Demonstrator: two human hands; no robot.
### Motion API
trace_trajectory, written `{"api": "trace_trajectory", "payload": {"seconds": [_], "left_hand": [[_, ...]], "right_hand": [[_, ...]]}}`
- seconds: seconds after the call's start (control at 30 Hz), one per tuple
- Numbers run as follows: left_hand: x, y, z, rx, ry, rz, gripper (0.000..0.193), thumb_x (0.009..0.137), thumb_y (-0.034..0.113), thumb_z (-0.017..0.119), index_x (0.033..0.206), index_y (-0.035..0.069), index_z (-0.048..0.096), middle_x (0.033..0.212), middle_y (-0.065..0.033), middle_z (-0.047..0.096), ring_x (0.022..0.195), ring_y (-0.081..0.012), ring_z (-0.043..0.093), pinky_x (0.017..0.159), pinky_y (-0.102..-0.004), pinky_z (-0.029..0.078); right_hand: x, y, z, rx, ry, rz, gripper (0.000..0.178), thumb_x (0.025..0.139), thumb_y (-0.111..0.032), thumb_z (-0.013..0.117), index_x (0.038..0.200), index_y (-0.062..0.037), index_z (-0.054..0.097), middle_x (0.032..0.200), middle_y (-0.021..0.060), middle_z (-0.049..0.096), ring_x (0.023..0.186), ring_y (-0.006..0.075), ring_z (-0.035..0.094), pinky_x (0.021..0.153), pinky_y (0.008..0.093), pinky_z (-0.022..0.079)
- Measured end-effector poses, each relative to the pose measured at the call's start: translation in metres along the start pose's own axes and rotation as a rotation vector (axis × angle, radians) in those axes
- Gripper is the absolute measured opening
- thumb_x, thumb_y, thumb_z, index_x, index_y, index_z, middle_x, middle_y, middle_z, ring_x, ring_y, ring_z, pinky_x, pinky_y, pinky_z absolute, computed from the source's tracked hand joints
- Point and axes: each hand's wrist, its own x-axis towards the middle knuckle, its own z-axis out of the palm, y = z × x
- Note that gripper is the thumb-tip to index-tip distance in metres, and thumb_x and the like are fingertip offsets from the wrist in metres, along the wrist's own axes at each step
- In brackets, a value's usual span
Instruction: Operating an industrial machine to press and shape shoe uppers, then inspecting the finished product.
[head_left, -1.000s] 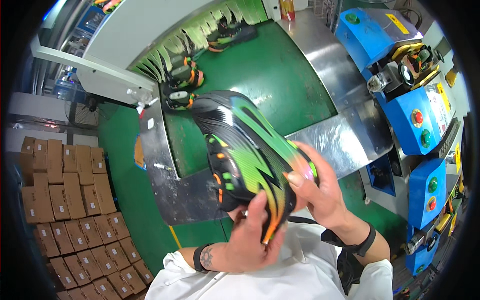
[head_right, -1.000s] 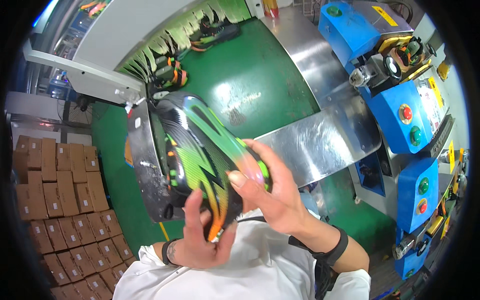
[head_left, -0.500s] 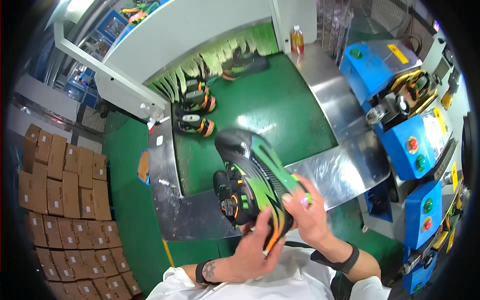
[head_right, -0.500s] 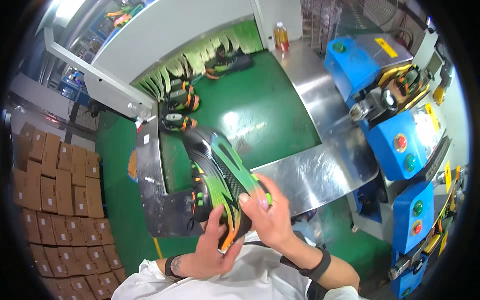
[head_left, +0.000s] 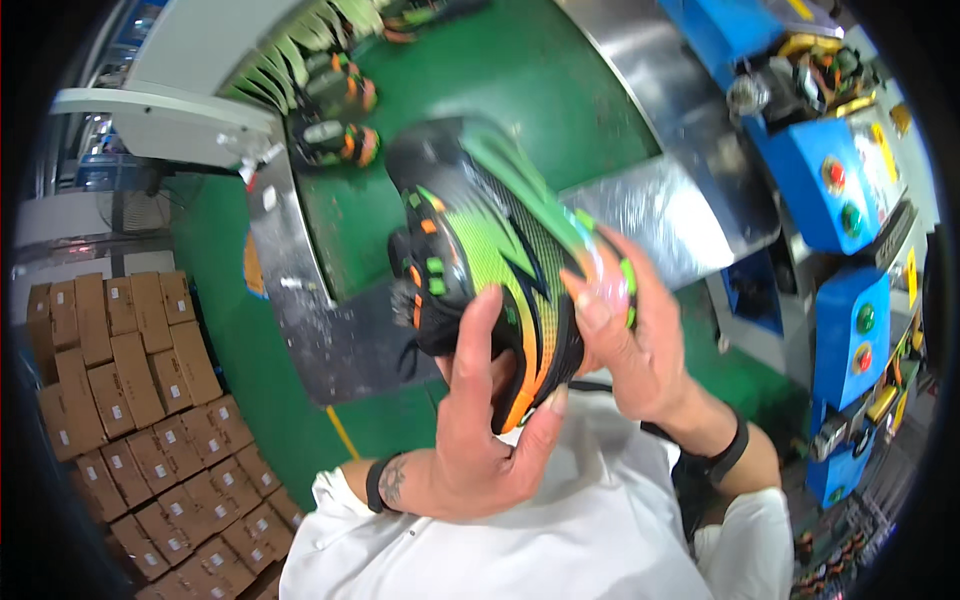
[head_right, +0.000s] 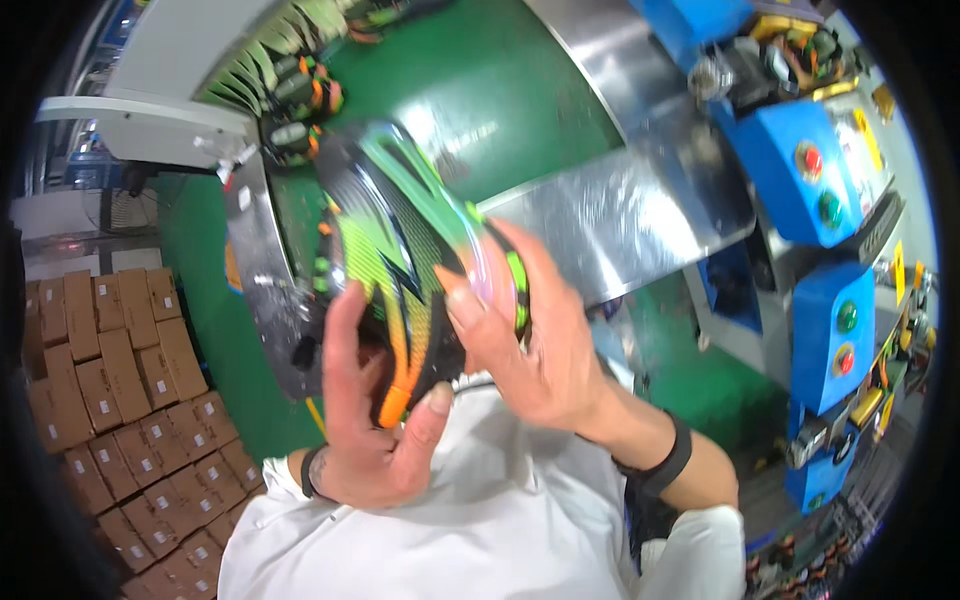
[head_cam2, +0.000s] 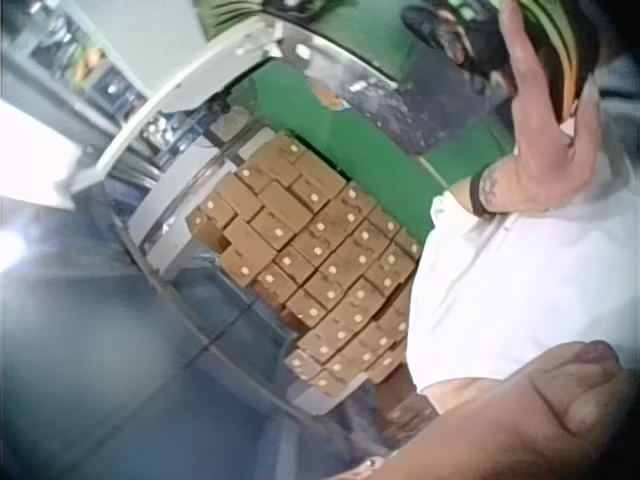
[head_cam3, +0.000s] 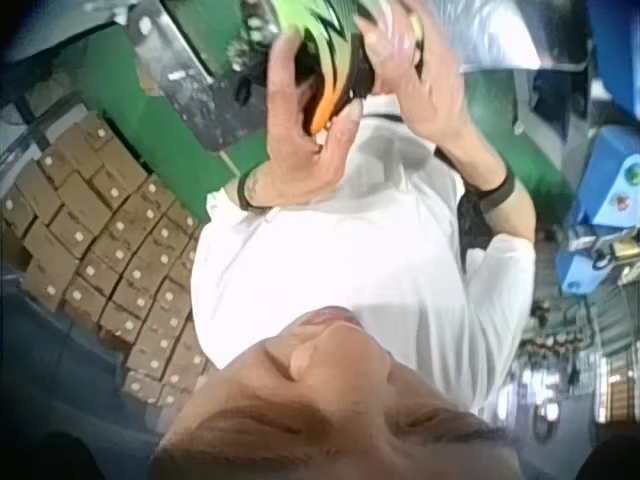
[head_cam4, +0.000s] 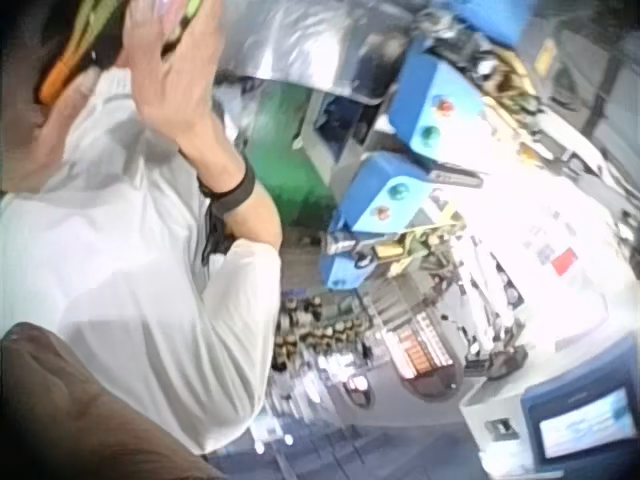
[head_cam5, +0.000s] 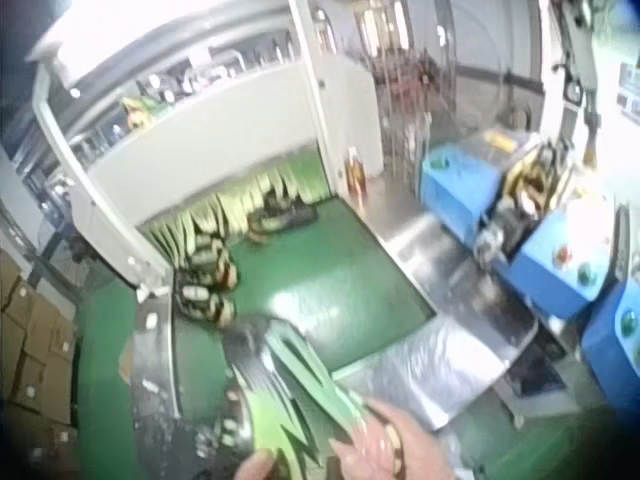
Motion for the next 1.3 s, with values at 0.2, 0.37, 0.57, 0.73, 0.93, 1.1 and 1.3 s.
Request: {"api": "trace_trajectory", "payload": {"seconds": [0.2,0.37,0.57,0.73,0.93,1.1,1.3], "left_hand": [[-0.007,-0.014,0.003,0.006,0.035,-0.153,0.08,0.087,-0.007,0.051,0.149,-0.003,0.001,0.122,-0.02,0.054,0.097,-0.016,0.057,0.083,-0.0272,0.046],[-0.013,0.011,-0.002,0.2,-0.043,0.051,0.081,0.085,-0.01,0.049,0.146,-0.009,-0.004,0.123,-0.0285,0.051,0.103,-0.0245,0.06,0.087,-0.0303,0.047],[-0.007,0.026,-0.005,0.282,0.024,0.148,0.078,0.079,0.006,0.066,0.137,-0.018,0.021,0.096,-0.0185,0.067,0.09,-0.0308,0.062,0.104,-0.0494,0.023],[-0.004,0.033,-0.01,0.191,-0.147,0.113,0.086,0.081,-0.01,0.053,0.143,-0.016,-0.007,0.119,-0.0373,0.052,0.106,-0.032,0.06,0.09,-0.033,0.047],[-0.008,0.011,-0.002,0.216,0.028,0.021,0.077,0.081,0.006,0.066,0.141,-0.013,0.021,0.098,-0.0133,0.069,0.097,-0.0288,0.061,0.099,-0.048,0.026],[0.013,-0.114,0.036,0.296,-0.004,-0.104,0.069,0.085,0.012,0.062,0.143,0.002,0.027,0.111,-0.0177,0.062,0.092,-0.0344,0.058,0.088,-0.043,0.039],[-0.045,-0.211,0.091,0.479,-0.443,-0.2,0.064,0.081,0.006,0.061,0.139,0.003,0.035,0.096,-0.0179,0.064,0.091,-0.0366,0.06,0.083,-0.0459,0.041]], "right_hand": [[0.005,0.042,0.004,0.083,-0.069,0.099,0.058,0.097,-0.038,0.051,0.133,0.0069,0.041,0.115,0.0134,0.062,0.107,0.0163,0.055,0.094,0.0306,0.044],[-0.013,0.024,0.007,0.463,-0.082,0.121,0.06,0.101,-0.036,0.045,0.142,0.0055,0.032,0.136,0.015,0.048,0.125,0.0192,0.046,0.105,0.0315,0.035],[-0.023,0.004,0.0,0.481,-0.095,0.144,0.062,0.103,-0.035,0.04,0.146,0.0069,0.024,0.143,0.0163,0.042,0.13,0.0224,0.043,0.109,0.0337,0.032],[-0.028,-0.003,-0.001,0.473,-0.041,0.183,0.061,0.103,-0.033,0.039,0.147,0.0057,0.023,0.142,0.0157,0.044,0.128,0.0211,0.045,0.107,0.0331,0.035],[-0.022,0.025,-0.008,0.321,-0.051,0.192,0.056,0.102,-0.027,0.043,0.144,0.0066,0.03,0.134,0.0161,0.051,0.122,0.0201,0.05,0.101,0.0312,0.041],[-0.007,0.105,-0.037,-0.451,0.13,0.304,0.061,0.087,-0.02,0.065,0.137,0.0064,0.042,0.131,0.0237,0.054,0.116,0.0282,0.057,0.092,0.0353,0.05],[-0.019,0.139,-0.035,-0.961,-0.381,0.065,0.075,0.073,-0.014,0.076,0.139,-0.0063,0.042,0.142,0.031,0.037,0.124,0.0457,0.048,0.102,0.0456,0.043]]}}
